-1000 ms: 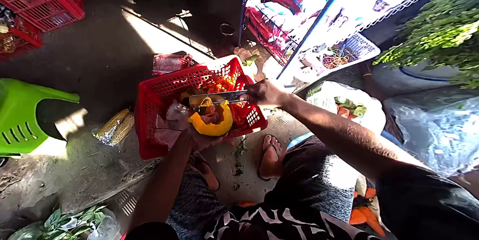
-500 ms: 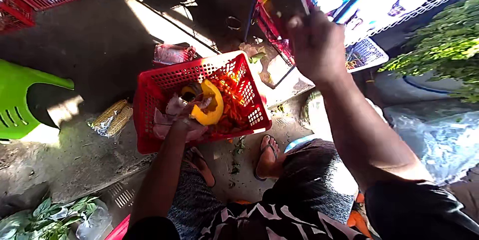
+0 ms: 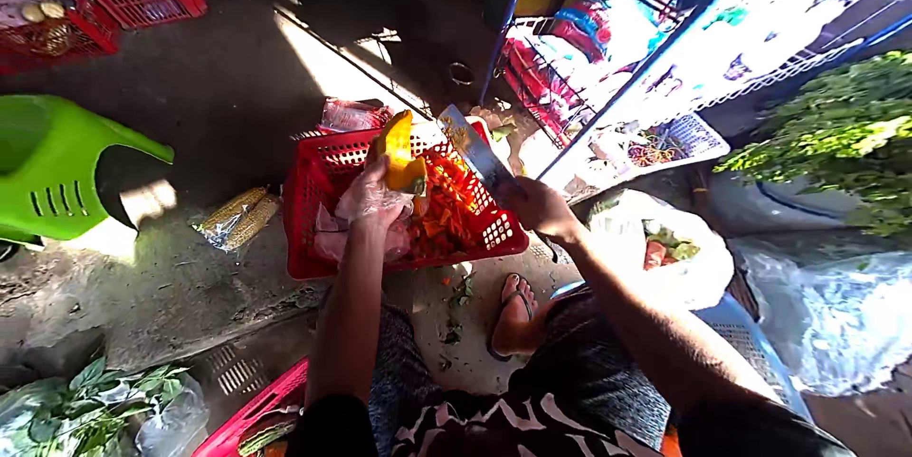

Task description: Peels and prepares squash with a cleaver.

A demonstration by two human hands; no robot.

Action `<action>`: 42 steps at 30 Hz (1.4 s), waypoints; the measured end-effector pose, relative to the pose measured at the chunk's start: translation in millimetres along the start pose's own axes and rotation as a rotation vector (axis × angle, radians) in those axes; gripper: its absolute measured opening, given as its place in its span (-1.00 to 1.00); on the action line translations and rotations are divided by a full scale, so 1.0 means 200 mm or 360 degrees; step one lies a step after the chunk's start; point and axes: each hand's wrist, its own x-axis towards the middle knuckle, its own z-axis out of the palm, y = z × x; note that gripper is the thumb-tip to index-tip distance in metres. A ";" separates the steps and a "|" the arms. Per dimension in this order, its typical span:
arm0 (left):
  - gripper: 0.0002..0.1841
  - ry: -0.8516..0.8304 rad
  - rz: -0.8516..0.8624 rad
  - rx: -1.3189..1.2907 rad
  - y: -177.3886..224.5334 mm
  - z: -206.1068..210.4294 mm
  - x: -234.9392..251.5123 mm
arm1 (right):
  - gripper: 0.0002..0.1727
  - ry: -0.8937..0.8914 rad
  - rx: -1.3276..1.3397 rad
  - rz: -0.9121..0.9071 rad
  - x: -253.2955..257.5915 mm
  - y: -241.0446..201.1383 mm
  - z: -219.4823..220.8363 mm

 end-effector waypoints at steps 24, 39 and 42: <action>-0.54 0.0027 0.0322 -0.0420 0.03 -0.03 -0.03 | -0.71 -0.0248 0.0788 -0.0216 -0.22 0.00 0.00; -0.79 0.0417 0.0371 -0.0162 0.12 -0.06 -0.03 | -0.55 0.0066 -0.1458 -0.0452 0.19 0.18 -0.07; -0.78 0.0428 0.0399 -0.0174 0.12 -0.04 0.00 | -0.54 0.0061 -0.1296 -0.0388 0.25 0.12 -0.09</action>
